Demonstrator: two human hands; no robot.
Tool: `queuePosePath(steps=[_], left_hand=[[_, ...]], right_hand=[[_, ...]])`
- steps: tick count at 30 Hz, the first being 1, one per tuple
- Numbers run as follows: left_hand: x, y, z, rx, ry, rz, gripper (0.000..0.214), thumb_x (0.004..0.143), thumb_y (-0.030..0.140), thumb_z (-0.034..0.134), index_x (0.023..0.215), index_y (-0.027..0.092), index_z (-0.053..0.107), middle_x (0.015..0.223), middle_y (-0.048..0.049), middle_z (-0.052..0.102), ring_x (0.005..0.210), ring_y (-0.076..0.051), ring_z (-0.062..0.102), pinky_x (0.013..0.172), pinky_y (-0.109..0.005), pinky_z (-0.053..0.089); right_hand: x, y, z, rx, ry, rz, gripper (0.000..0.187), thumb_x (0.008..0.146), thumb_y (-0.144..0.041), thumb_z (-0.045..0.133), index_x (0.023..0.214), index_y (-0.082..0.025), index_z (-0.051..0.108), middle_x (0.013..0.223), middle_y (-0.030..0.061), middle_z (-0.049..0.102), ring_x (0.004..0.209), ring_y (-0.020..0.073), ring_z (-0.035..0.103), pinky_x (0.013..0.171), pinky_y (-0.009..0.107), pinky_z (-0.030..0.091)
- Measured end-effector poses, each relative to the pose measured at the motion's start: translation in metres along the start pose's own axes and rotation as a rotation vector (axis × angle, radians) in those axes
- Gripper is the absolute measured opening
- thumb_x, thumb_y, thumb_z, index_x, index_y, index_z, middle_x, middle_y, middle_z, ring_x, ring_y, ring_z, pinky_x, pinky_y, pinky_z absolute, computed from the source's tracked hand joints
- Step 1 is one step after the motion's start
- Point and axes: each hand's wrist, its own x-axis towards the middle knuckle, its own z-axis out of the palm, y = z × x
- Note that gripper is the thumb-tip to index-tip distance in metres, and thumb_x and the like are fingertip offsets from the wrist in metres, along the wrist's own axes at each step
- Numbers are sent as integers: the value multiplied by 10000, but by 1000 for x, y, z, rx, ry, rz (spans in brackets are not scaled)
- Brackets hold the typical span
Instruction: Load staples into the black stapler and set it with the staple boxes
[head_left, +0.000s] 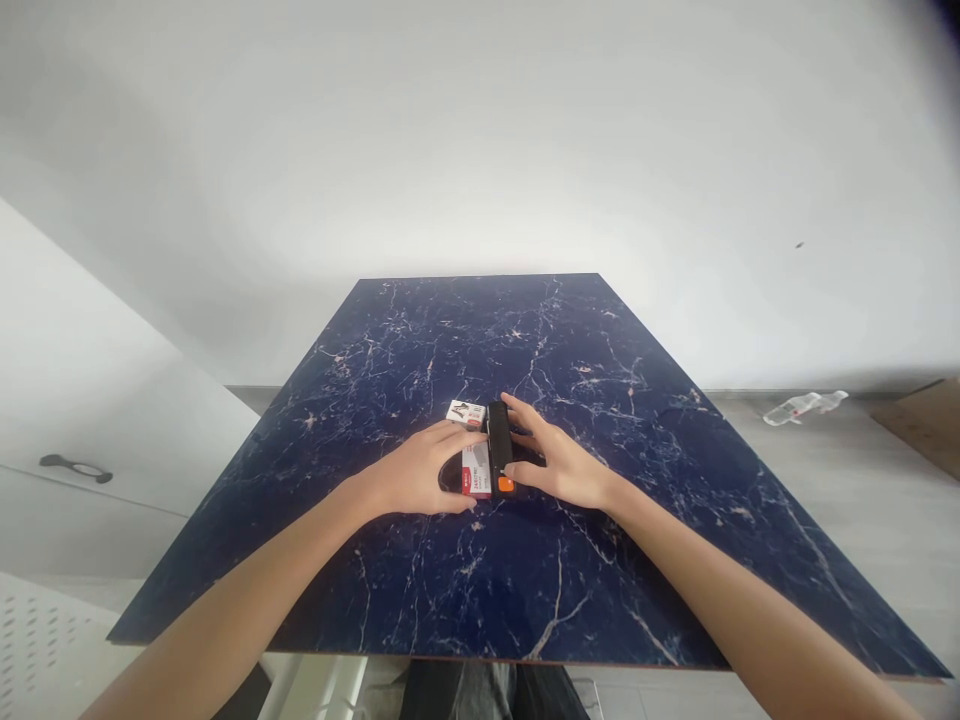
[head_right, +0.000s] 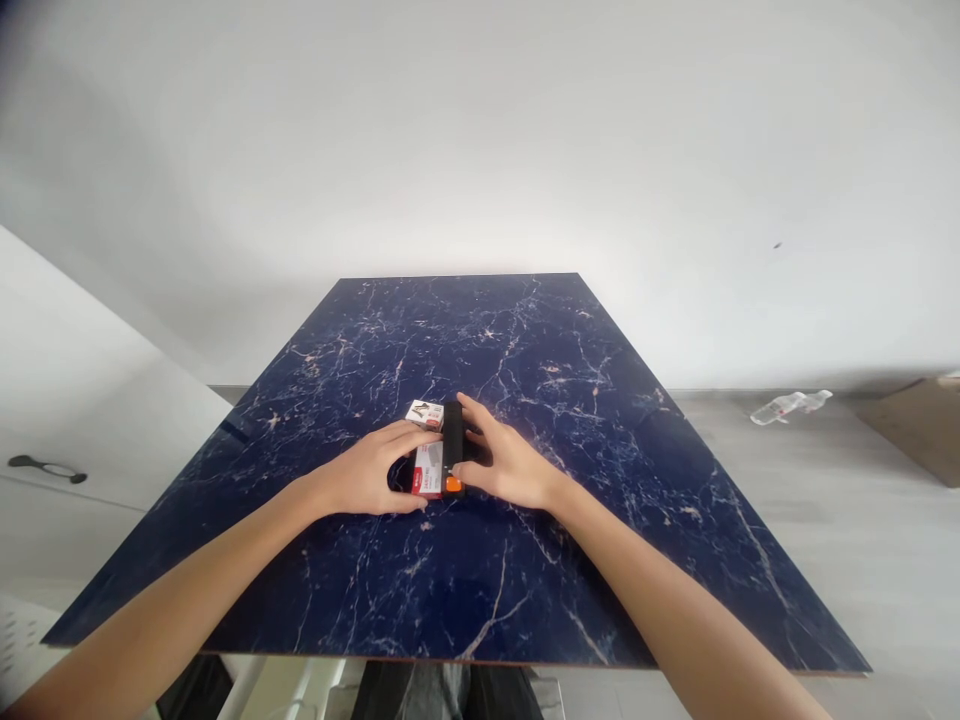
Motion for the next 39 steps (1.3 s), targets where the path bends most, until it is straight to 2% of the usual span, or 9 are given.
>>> queuePosePath(steps=[5,9,16,20,23,27,32,35,39], left_hand=[[0,2,-5,35,2,34,823,778,542,772,1486,292,436,1430,-124,546,1284,-361,530,1058,-524,456],[3,-4,-13,95,128,31,508,947,507,560,1374,235,531,1315,-125,610,1174,-323,575,978,-497,497],[7,-26,-12,190,163,7,426,1042,295,391,1443,301,536,1559,-57,441,1436,-326,311,1163,-602,324],[8,-26,-10,213,226,-36,459,1023,258,406,1456,327,543,1348,-96,546,1261,-307,443,1050,-544,436],[8,-23,-8,136,190,-73,463,1038,280,381,1478,303,521,1162,-101,581,1098,-272,493,943,-473,483],[7,-16,-2,45,133,-19,465,1047,258,353,1486,255,506,1115,-104,617,1051,-260,510,931,-452,472],[6,-14,-3,30,186,-44,447,1051,381,391,1469,272,504,1441,-113,502,1316,-311,437,1078,-515,411],[4,-15,-5,-31,87,-27,624,998,518,503,1564,305,348,1600,-111,344,1464,-353,297,1151,-564,356],[2,-14,-8,-64,34,-29,900,882,612,651,1610,301,223,1627,-142,297,1476,-395,286,1150,-599,363]], right_hand=[[0,1,-2,-5,-8,0,907,878,-327,686,1615,-342,158,1606,104,364,1428,343,432,1163,639,366],[0,2,-2,-6,-10,7,909,884,-357,692,1617,-333,156,1613,112,348,1433,339,426,1173,625,356],[0,-2,-2,-4,-17,35,903,896,-393,686,1619,-336,148,1618,118,340,1433,347,423,1161,629,369],[-1,-2,-2,-6,-20,31,901,892,-407,687,1617,-343,156,1616,117,346,1431,354,425,1159,643,365],[-1,-1,-2,4,-17,44,909,887,-421,694,1617,-342,158,1621,122,335,1427,358,430,1154,640,372],[-1,0,-2,-3,-20,47,903,890,-408,692,1616,-347,158,1617,114,339,1428,350,429,1158,627,376],[-1,-1,-2,-16,-24,35,885,903,-404,679,1615,-345,158,1615,108,348,1425,345,434,1159,625,377],[-1,-2,-3,-21,-26,27,878,909,-407,670,1616,-343,153,1617,110,341,1430,346,425,1159,632,372],[-1,0,-4,-32,-35,27,883,913,-400,667,1620,-341,140,1622,107,332,1443,335,408,1169,610,373]])
